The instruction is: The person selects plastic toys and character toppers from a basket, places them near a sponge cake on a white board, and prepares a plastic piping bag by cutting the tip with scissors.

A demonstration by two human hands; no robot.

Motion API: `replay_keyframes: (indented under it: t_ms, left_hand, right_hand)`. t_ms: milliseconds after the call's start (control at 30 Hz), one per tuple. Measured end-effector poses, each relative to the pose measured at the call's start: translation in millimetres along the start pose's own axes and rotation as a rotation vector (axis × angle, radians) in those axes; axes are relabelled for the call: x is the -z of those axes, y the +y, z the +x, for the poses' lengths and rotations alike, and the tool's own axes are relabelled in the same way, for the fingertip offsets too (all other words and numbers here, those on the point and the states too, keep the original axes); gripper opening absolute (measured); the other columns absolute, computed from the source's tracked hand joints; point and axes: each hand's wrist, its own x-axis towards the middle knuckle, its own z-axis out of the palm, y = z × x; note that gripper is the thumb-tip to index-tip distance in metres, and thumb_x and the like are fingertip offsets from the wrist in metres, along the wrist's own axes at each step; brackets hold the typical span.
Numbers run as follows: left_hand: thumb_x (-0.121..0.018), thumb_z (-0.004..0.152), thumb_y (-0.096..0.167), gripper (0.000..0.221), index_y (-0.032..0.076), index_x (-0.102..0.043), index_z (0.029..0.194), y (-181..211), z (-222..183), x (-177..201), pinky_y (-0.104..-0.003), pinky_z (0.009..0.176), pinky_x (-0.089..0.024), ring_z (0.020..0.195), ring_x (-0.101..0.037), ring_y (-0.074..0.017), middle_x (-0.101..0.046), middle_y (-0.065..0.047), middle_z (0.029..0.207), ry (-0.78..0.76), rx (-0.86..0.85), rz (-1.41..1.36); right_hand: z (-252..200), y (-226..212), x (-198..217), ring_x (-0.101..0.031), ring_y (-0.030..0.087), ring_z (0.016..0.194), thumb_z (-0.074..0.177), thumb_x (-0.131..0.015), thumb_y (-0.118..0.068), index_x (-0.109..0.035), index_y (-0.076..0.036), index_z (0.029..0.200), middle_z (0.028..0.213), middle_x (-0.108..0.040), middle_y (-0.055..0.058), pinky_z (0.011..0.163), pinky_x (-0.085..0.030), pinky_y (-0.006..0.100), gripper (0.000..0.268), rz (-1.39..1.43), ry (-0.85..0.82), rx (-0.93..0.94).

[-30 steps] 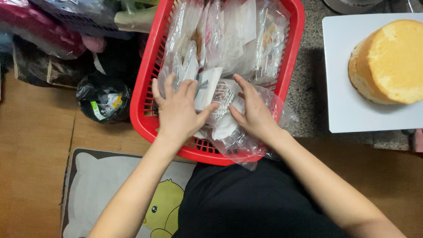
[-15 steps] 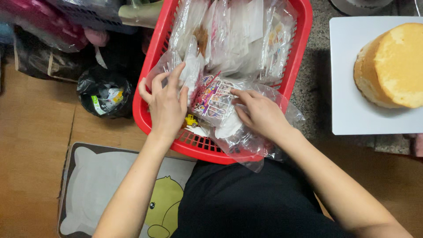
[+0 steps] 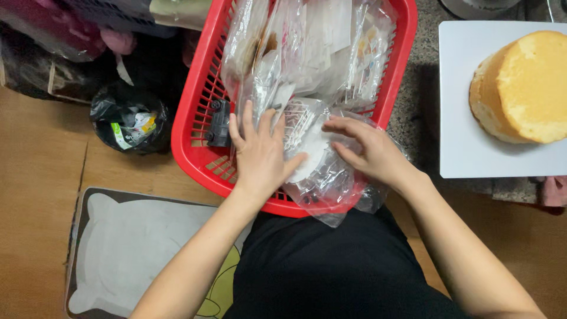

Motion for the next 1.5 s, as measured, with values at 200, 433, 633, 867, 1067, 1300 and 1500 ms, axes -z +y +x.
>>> replay_keyframes:
  t_ms: [200,433,633,867,1067,1300,1500]
  left_hand:
    - [-0.074,0.094,0.02,0.052,0.017,-0.064,0.145,-38,6,7,-0.07,0.118,-0.012,0.143,-0.039,-0.0383,-0.061,-0.001,0.14,0.017,0.105,-0.157]
    - [-0.07,0.09,0.01,0.03,0.035,-0.078,0.104,-41,2,-8,-0.068,0.118,-0.012,0.147,-0.034,-0.043,-0.051,-0.003,0.155,0.06,0.024,-0.07]
    - [-0.07,0.087,0.034,0.044,0.01,-0.075,0.123,-26,3,11,-0.071,0.117,-0.002,0.152,-0.011,-0.0526,-0.035,-0.023,0.162,-0.128,0.015,-0.141]
    - [-0.072,0.082,0.044,0.051,0.006,-0.076,0.116,-30,10,18,-0.074,0.111,0.0,0.146,-0.006,-0.0575,-0.031,-0.025,0.158,-0.241,-0.02,-0.279]
    - [-0.062,0.096,0.03,0.03,0.007,-0.079,0.103,-71,14,15,-0.072,0.114,0.001,0.15,-0.022,-0.0465,-0.052,-0.008,0.155,-0.21,0.096,-0.336]
    - [-0.061,0.098,0.032,0.03,0.008,-0.078,0.095,-114,28,13,-0.069,0.116,0.003,0.153,-0.023,-0.0382,-0.06,-0.003,0.146,-0.31,0.174,-0.36]
    - [-0.06,0.098,0.033,0.03,0.008,-0.077,0.095,-134,24,-8,-0.065,0.116,0.003,0.154,-0.018,-0.0358,-0.059,-0.002,0.149,-0.326,0.168,-0.413]
  right_hand:
    - [-7,10,-1,-0.066,0.028,0.126,0.088,-0.073,-0.009,-0.07,-0.01,0.125,0.132,-0.07,0.01,0.117,-0.046,0.045,0.037,-0.055,-0.055,0.196]
    - [-2,2,9,-0.064,0.031,0.122,0.085,-0.074,-0.012,-0.067,-0.007,0.127,0.127,-0.07,0.013,0.105,-0.048,0.042,0.043,-0.056,-0.165,0.136]
    - [10,-9,4,-0.073,0.022,0.111,0.089,-0.074,-0.015,-0.067,-0.01,0.127,0.12,-0.074,0.009,0.092,-0.059,0.035,0.039,0.042,-0.133,-0.078]
    - [57,-19,-13,-0.06,0.033,0.13,0.093,-0.075,-0.013,-0.06,-0.005,0.135,0.156,-0.047,0.019,0.096,-0.056,0.039,0.045,0.074,0.108,0.14]
    - [57,-9,-17,-0.064,0.03,0.13,0.103,-0.064,-0.018,-0.048,-0.007,0.146,0.16,-0.047,0.016,0.105,-0.056,0.038,0.047,0.222,0.06,0.102]
    - [37,15,-26,-0.064,0.039,0.11,0.094,-0.063,-0.024,-0.066,-0.009,0.124,0.106,-0.074,0.018,0.1,-0.048,0.049,0.034,-0.333,-0.279,0.224]
    - [36,12,-31,-0.065,0.04,0.097,0.094,-0.062,-0.025,-0.067,-0.009,0.124,0.09,-0.072,0.021,0.088,-0.051,0.05,0.034,-0.337,-0.258,0.12]
